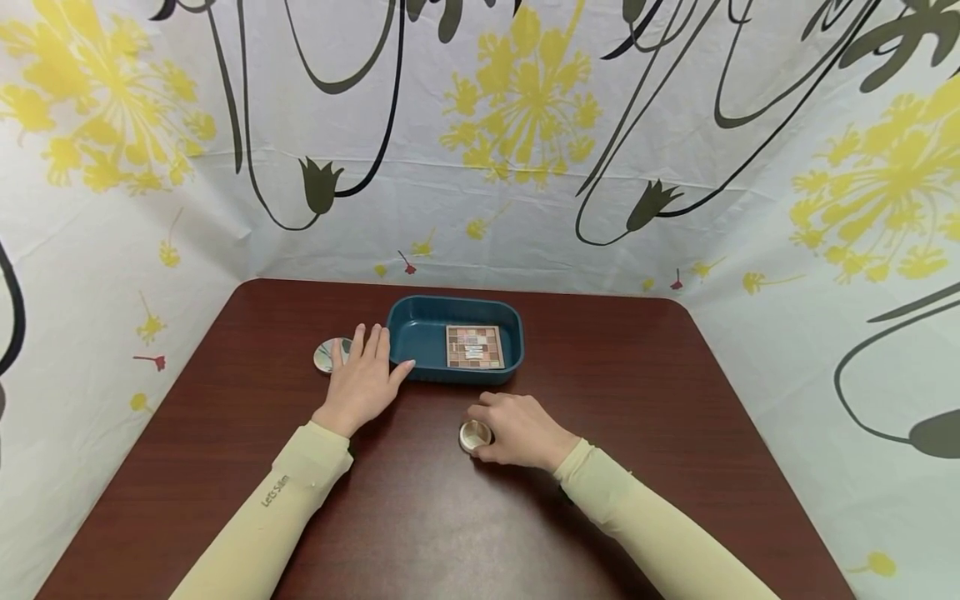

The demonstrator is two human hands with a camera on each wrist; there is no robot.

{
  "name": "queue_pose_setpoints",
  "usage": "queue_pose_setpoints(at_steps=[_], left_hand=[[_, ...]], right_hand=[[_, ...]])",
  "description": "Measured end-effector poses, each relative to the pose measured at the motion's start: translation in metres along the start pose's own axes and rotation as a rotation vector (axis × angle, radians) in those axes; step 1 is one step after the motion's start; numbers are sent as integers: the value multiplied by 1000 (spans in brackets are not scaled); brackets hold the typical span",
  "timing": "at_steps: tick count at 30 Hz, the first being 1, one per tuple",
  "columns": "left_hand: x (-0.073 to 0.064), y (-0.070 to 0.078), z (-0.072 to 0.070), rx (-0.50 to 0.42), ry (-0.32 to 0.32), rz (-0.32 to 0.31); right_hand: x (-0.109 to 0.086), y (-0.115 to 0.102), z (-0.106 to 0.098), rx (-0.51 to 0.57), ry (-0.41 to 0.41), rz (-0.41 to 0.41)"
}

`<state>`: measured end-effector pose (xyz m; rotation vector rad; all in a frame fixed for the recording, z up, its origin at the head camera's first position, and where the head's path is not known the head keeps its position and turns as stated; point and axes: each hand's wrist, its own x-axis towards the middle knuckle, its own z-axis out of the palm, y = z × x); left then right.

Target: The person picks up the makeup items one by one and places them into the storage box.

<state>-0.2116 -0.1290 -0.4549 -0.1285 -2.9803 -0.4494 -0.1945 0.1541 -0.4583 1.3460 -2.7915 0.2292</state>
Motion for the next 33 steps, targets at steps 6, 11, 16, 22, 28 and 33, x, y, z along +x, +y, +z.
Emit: queue_pose_setpoints(at_steps=[6,11,16,22,28,33], left_hand=[[0,0,1,12,8,1],[0,-1,1,17,4,2],[0,-1,2,2,7,5],[0,-1,1,-6,-2,-2],[1,-2,2,-14,8,5],[1,-2,3,-6,17,13]], right_hand=[[1,-1,0,3,7,3],[3,-2,-1,-3,16,-3],[6,-1,-6,-7,36,-3],[10,-1,-12,1,68,-6],[16,1,-20,-18,128,-41],[23,1,-31,-24,174,-50]])
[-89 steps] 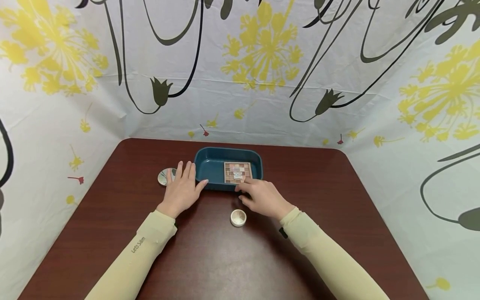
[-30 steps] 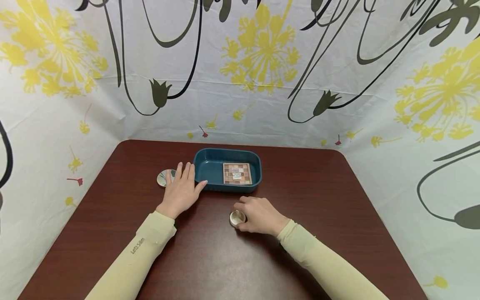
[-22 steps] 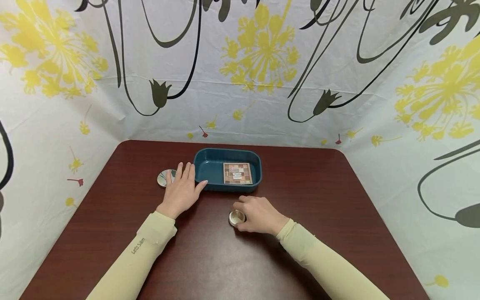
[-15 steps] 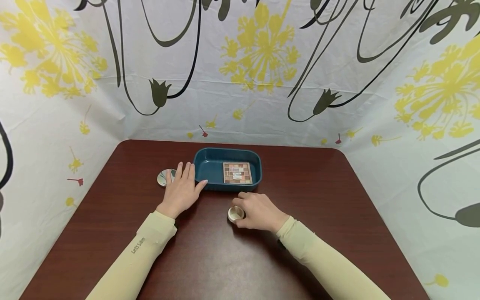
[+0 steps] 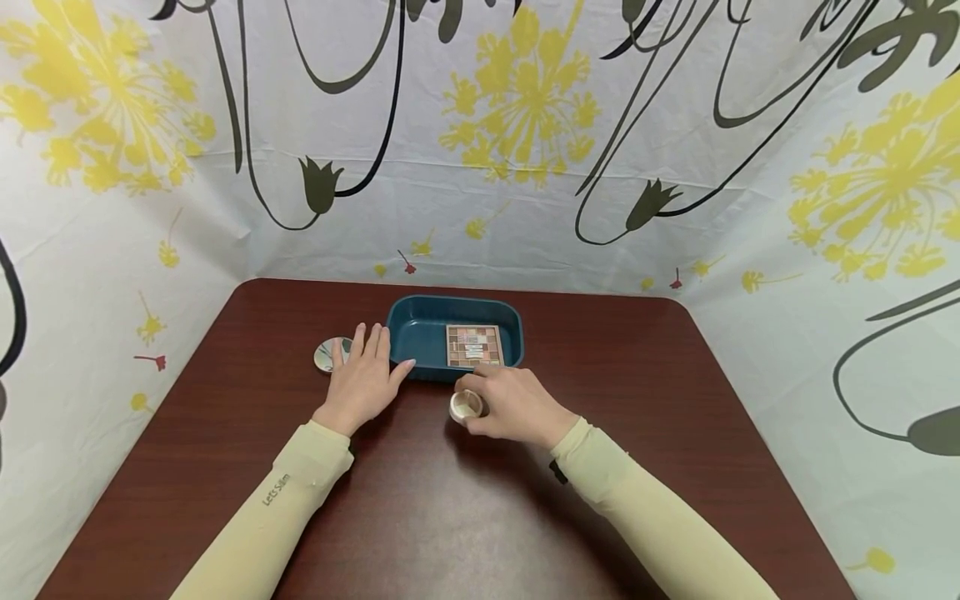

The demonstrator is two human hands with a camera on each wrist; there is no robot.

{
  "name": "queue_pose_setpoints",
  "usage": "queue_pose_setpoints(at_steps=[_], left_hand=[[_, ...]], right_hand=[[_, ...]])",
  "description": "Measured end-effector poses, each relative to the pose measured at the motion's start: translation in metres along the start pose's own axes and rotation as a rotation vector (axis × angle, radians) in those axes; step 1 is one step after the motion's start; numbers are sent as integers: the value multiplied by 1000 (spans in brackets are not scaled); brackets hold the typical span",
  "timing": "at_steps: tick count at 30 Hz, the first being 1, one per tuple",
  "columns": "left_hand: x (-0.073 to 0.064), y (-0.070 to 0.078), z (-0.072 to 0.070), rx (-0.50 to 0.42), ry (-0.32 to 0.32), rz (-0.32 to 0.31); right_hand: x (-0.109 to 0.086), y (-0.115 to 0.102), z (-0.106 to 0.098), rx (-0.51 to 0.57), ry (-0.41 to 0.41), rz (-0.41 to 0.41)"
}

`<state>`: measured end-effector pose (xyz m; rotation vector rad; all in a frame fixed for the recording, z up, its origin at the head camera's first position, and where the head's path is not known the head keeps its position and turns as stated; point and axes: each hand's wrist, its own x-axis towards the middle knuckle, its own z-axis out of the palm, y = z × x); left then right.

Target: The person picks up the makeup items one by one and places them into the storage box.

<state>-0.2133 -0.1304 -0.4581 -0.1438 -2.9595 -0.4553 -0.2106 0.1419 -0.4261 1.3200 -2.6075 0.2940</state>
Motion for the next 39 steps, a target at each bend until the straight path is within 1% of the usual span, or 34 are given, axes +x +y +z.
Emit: queue_pose_setpoints(at_steps=[5,10,17,25,28,32,37,39], left_hand=[[0,0,1,10,-12,-4],[-1,0,3,14,-16,6],[-2,0,5,34,-24,18],[-3,1,3,41,-14,18],[-2,1,0,40,-7,15],[-1,0,-1,45,6,18],[1,-1,-1,37,1,18],[1,-1,0,36,-1,18]], right_hand=[[10,2,-10,11,27,8],[21,7,-14,31,36,36],[35,17,-13,82,47,56],[59,32,-7,150,43,106],[70,38,-3,156,41,122],[83,45,4,155,25,149],[97,48,10,148,-42,186],[103,50,13,137,-72,186]])
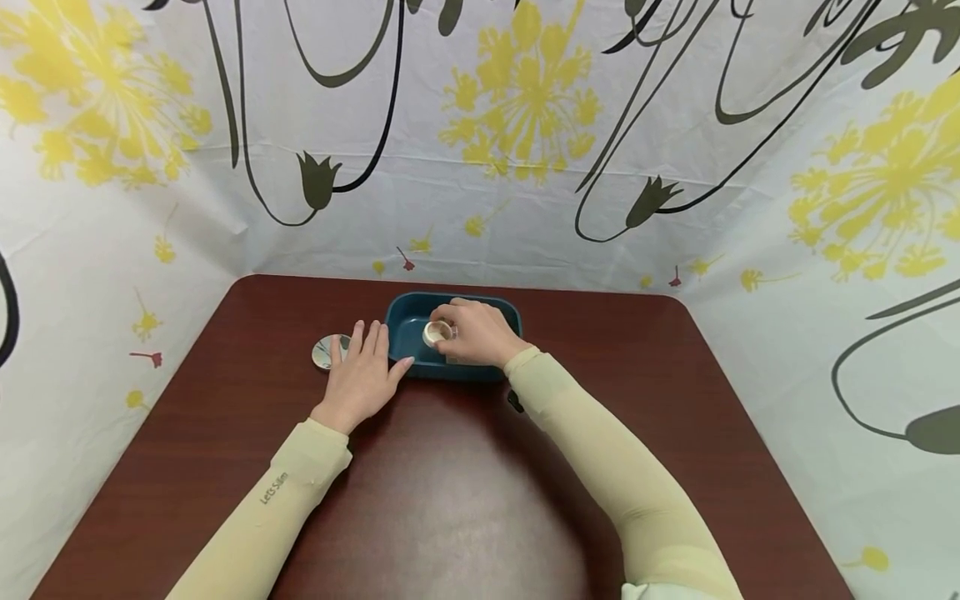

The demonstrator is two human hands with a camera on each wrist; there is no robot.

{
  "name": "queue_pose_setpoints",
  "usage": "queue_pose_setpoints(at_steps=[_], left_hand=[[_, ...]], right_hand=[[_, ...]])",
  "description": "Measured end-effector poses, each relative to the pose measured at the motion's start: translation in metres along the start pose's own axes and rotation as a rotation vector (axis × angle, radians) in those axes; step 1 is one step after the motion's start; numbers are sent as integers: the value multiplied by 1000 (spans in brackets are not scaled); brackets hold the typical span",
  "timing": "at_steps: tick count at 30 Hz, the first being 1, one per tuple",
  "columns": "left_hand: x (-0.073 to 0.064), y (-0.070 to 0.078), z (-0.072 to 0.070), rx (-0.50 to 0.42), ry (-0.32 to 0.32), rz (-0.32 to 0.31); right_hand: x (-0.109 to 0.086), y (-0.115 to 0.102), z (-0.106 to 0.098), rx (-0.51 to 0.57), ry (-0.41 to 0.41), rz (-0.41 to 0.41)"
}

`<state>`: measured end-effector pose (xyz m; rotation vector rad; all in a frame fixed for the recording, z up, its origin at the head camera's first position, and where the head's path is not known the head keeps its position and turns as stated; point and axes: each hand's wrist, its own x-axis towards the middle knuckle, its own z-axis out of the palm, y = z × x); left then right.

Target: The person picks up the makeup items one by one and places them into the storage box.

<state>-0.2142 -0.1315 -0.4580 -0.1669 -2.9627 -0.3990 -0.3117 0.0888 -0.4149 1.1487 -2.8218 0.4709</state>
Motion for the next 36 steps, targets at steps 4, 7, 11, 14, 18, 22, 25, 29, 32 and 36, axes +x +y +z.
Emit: queue_pose_setpoints(at_steps=[4,7,11,14,18,22,25,29,32,36], left_hand=[[0,0,-1,7,6,2],[-1,0,-3,8,6,5],[0,1,-3,9,1,11],[0,1,-2,15,1,14],[0,0,-2,15,1,16],[-1,0,-2,16,-3,11],[-1,0,-2,22,-3,10],[-1,0,-2,13,-2,15],[-1,0,-3,7,-4,15],[-1,-1,-2,6,-4,11]], right_hand=[[13,2,6,-18,-38,-18],[20,4,10,-18,-62,-21],[27,5,17,-22,-98,-11],[31,6,22,-43,-133,-13],[35,5,27,-105,-175,-22],[37,4,28,-155,-190,-28],[38,5,31,-177,-206,-31],[41,10,36,-206,-220,-33],[43,13,37,-226,-215,-36],[45,16,37,-237,-213,-40]])
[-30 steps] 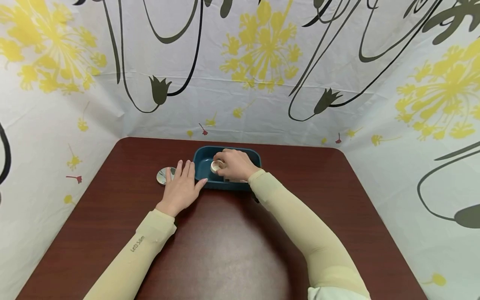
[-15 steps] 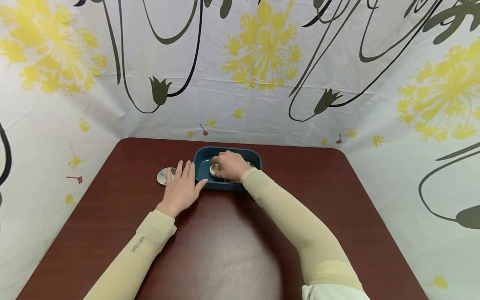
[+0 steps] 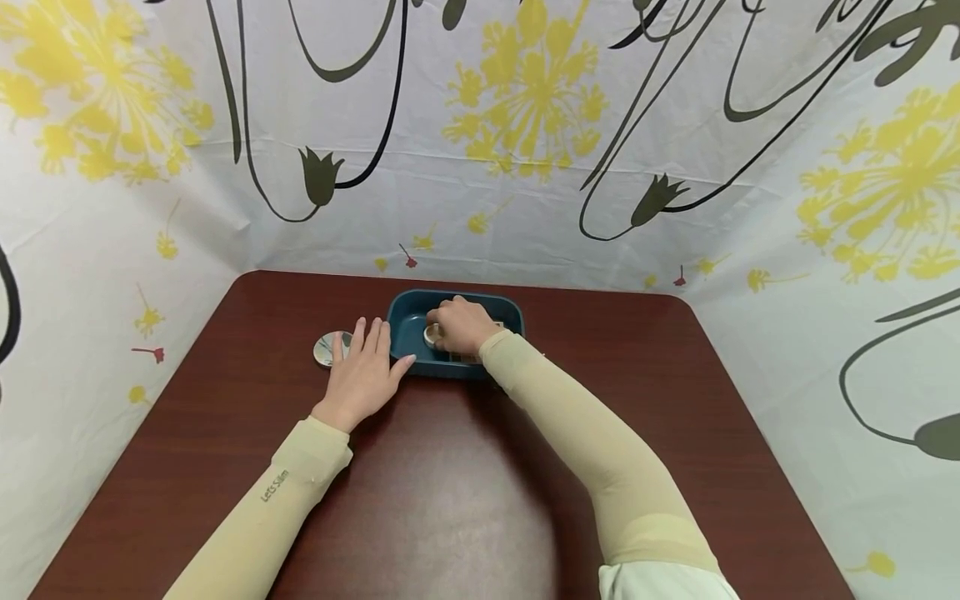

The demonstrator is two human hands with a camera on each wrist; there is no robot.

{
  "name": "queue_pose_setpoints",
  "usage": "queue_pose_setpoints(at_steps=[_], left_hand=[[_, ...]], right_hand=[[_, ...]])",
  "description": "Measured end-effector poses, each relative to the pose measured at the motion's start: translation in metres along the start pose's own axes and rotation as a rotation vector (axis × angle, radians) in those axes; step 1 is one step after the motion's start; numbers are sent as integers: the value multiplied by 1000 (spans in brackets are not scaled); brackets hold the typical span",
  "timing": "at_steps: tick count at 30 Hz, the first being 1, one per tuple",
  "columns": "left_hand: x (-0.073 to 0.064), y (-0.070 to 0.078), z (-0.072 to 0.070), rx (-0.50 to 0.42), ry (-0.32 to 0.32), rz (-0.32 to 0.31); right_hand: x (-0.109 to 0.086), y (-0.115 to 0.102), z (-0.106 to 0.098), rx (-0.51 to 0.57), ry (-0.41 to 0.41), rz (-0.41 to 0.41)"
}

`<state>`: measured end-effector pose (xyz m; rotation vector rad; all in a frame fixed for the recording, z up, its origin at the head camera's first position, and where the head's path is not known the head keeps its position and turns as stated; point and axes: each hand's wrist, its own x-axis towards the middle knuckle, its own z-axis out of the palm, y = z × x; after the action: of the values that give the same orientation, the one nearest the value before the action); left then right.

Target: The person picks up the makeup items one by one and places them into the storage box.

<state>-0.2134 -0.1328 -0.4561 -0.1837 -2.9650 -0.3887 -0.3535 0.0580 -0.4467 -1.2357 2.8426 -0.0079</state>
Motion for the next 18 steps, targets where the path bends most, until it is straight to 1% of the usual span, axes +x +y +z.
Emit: queue_pose_setpoints(at_steps=[11,18], left_hand=[[0,-1,0,-8,7,-2],[0,-1,0,-15,-3,-2]], right_hand=[[2,4,1,-5,41,-4],[2,4,-1,-28,39,30]])
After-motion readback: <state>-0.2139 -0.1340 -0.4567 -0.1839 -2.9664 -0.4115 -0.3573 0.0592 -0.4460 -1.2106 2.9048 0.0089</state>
